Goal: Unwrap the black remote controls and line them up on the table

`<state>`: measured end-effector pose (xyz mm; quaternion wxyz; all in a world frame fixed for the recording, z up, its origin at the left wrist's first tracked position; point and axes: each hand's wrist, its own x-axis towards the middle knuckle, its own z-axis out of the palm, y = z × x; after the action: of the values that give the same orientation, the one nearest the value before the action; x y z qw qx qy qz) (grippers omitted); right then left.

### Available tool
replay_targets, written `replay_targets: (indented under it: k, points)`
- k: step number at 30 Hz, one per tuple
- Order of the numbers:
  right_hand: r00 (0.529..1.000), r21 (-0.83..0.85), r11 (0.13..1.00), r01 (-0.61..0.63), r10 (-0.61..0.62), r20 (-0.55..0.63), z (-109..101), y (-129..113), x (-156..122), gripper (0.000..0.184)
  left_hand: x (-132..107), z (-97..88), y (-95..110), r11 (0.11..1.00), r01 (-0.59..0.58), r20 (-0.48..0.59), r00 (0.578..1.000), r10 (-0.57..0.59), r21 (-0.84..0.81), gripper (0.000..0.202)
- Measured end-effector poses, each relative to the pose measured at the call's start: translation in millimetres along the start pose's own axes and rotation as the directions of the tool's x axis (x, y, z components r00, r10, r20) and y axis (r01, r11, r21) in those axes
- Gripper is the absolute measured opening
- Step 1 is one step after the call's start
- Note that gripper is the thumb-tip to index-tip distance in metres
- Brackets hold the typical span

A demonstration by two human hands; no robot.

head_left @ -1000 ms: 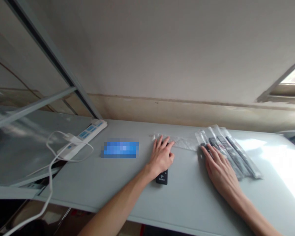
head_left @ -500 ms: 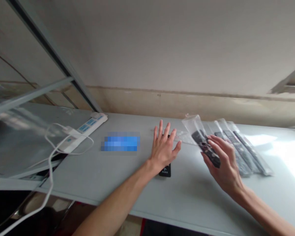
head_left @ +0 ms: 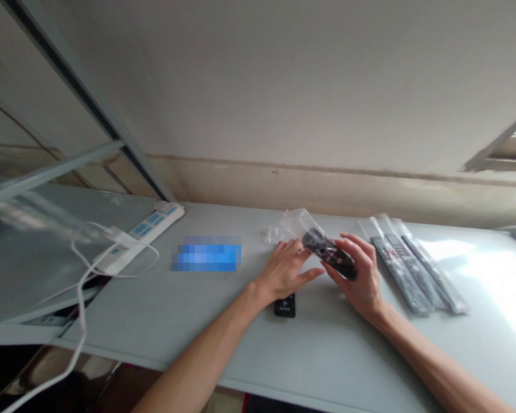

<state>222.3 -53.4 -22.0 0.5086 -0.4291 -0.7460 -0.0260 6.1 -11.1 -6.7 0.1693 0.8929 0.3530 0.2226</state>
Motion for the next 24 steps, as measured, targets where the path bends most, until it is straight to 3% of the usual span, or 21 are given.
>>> replay_targets:
  k: [5, 9, 13, 19, 24]
  points:
    - [1.000, -0.023, 0.999, -0.029, 0.029, -0.003, -2.4, 11.8, -0.6, 0.075, 1.0, -5.1, 7.6, 0.996, -0.035, 0.091, 0.995, 0.028, 0.077, 0.043]
    - [1.000, -0.031, 0.999, 0.012, -0.012, -0.004, -0.5, 10.7, 1.0, 0.076, 0.8, -6.8, 7.8, 0.996, -0.067, 0.063, 0.996, 0.063, 0.067, 0.039]
    - [1.000, 0.065, 0.998, -0.003, 0.005, -0.029, 1.0, 12.7, -1.8, 0.083, 1.1, -8.8, 6.4, 0.991, -0.074, 0.044, 0.997, 0.070, 0.112, 0.036]
    - [0.999, 0.188, 0.981, -0.039, 0.045, -0.030, 8.2, 17.6, -8.8, 0.086, 2.6, -8.5, 2.3, 0.964, -0.117, 0.145, 0.986, 0.084, 0.238, 0.025]
    - [1.000, 0.108, 0.994, 0.016, -0.016, 0.001, 7.9, 13.0, -3.2, 0.083, 0.7, 1.1, -3.6, 0.983, -0.133, 0.130, 0.985, 0.116, 0.130, 0.021]
